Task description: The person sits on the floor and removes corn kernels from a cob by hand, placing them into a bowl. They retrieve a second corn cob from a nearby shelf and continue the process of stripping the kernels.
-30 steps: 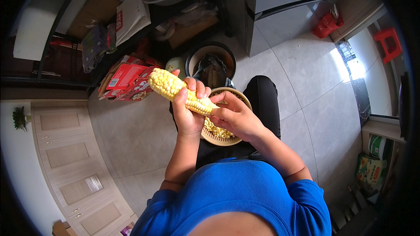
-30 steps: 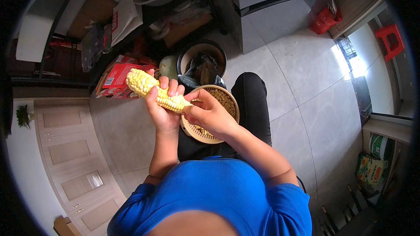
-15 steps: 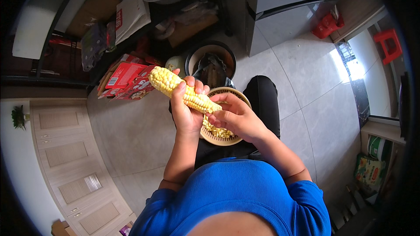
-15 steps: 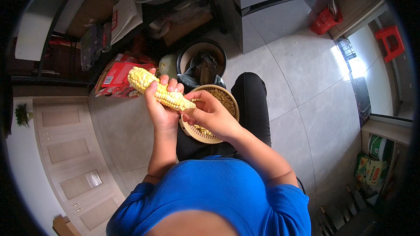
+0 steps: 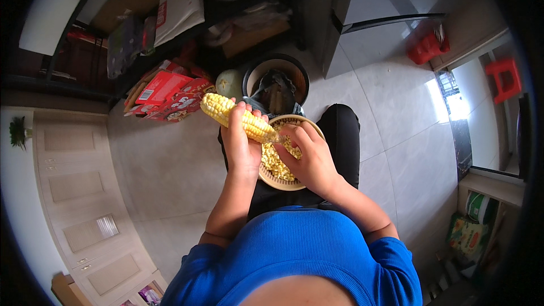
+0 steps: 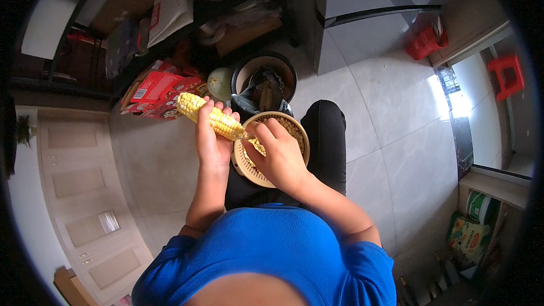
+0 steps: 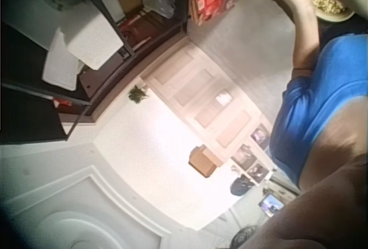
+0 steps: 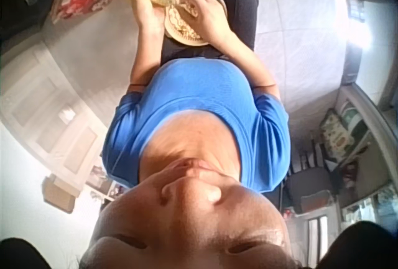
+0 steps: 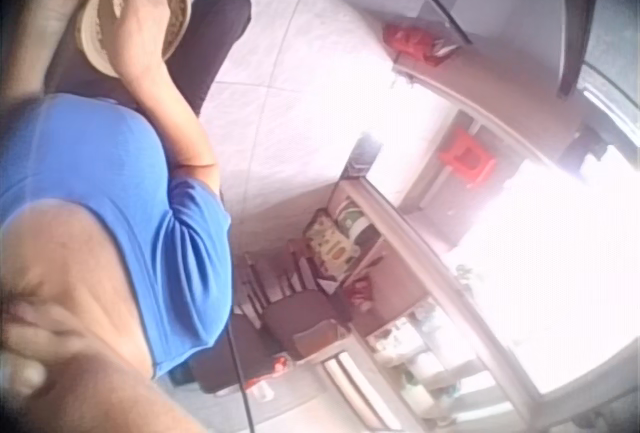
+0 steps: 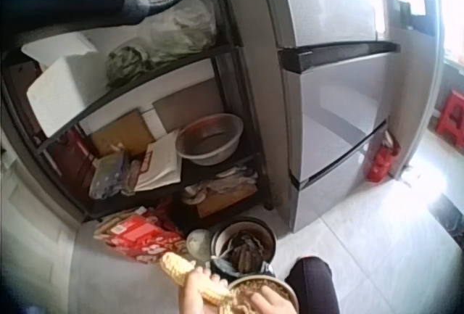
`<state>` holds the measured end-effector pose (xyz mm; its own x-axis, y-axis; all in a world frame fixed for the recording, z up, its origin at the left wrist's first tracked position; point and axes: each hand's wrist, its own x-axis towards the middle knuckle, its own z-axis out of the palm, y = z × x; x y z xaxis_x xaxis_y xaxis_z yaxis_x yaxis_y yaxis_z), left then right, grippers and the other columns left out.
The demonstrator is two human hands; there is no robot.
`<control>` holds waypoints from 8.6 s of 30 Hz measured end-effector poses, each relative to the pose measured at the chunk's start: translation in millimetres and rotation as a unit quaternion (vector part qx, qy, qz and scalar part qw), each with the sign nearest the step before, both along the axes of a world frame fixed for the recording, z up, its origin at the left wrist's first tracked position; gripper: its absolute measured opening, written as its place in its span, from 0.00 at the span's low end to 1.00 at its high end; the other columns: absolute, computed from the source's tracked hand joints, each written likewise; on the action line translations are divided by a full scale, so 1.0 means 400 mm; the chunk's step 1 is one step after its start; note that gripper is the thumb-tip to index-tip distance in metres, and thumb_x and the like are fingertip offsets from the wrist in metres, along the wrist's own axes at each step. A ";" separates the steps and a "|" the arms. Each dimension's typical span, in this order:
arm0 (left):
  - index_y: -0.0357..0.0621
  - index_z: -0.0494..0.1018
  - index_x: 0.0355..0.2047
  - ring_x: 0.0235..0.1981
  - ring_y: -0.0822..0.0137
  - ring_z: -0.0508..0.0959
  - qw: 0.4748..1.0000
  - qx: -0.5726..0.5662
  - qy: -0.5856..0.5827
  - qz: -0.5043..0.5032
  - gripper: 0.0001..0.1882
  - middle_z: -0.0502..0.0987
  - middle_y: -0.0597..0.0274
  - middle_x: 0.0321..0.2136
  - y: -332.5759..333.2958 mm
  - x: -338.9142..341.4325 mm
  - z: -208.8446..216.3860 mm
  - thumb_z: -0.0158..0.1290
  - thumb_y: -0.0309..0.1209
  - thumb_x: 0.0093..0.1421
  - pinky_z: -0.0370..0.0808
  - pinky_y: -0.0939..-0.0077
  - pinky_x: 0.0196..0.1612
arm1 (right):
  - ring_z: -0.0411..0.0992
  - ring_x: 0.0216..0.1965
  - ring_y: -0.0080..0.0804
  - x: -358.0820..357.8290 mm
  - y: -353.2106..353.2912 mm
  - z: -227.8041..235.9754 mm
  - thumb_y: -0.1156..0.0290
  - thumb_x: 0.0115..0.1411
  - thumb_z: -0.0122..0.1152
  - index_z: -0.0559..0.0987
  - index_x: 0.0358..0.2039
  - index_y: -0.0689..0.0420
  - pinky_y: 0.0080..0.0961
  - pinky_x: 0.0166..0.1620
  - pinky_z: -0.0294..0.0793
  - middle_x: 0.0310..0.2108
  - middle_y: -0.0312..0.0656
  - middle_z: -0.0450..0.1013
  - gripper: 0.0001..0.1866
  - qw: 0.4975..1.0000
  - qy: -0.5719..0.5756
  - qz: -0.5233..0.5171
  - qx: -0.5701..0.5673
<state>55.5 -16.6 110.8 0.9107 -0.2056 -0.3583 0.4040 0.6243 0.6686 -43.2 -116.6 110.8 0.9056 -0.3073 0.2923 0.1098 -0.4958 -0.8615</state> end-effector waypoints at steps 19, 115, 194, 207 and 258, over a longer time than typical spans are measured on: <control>0.46 0.64 0.33 0.28 0.67 0.69 0.992 0.004 0.115 0.045 0.12 0.68 0.64 0.26 0.130 0.116 -0.137 0.54 0.33 0.53 0.71 0.68 0.33 | 0.72 0.31 0.45 0.383 -0.158 -0.439 0.71 0.50 0.53 0.76 0.27 0.56 0.36 0.34 0.72 0.29 0.46 0.73 0.06 0.944 0.237 0.067 -0.217; 0.37 0.63 0.39 0.35 0.66 0.74 0.998 -0.014 -0.047 -0.032 0.13 0.71 0.56 0.32 0.017 0.019 -0.025 0.50 0.31 0.58 0.73 0.68 0.44 | 0.69 0.28 0.33 0.106 0.054 -0.065 0.68 0.65 0.40 0.70 0.37 0.63 0.26 0.33 0.67 0.27 0.47 0.70 0.12 0.974 0.053 -0.064 0.212; 0.39 0.65 0.34 0.26 0.68 0.75 0.992 0.075 -0.066 -0.071 0.10 0.72 0.59 0.24 0.052 0.034 -0.010 0.54 0.28 0.55 0.76 0.71 0.33 | 0.72 0.29 0.40 0.080 -0.004 0.023 0.77 0.49 0.60 0.75 0.30 0.63 0.28 0.33 0.72 0.30 0.46 0.71 0.07 0.996 0.028 0.076 0.025; 0.40 0.64 0.35 0.25 0.68 0.75 0.990 0.093 -0.088 -0.065 0.10 0.72 0.61 0.24 0.043 0.019 -0.023 0.53 0.25 0.55 0.76 0.73 0.30 | 0.70 0.28 0.42 0.076 -0.005 0.028 0.76 0.49 0.59 0.73 0.31 0.64 0.31 0.32 0.71 0.27 0.47 0.69 0.08 0.993 0.062 0.100 -0.015; 0.41 0.64 0.33 0.23 0.71 0.74 0.993 0.088 -0.079 0.013 0.10 0.71 0.63 0.24 0.015 0.023 -0.033 0.54 0.23 0.54 0.73 0.76 0.28 | 0.70 0.27 0.41 0.068 0.029 0.005 0.79 0.53 0.57 0.71 0.34 0.63 0.29 0.30 0.71 0.28 0.47 0.68 0.08 0.995 0.033 0.035 -0.088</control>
<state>64.7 -10.7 97.4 0.9625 -0.1283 -0.2391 0.2710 0.5010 0.8219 -16.2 -105.2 112.8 0.9422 -0.1921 0.2747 0.0951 -0.6327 -0.7685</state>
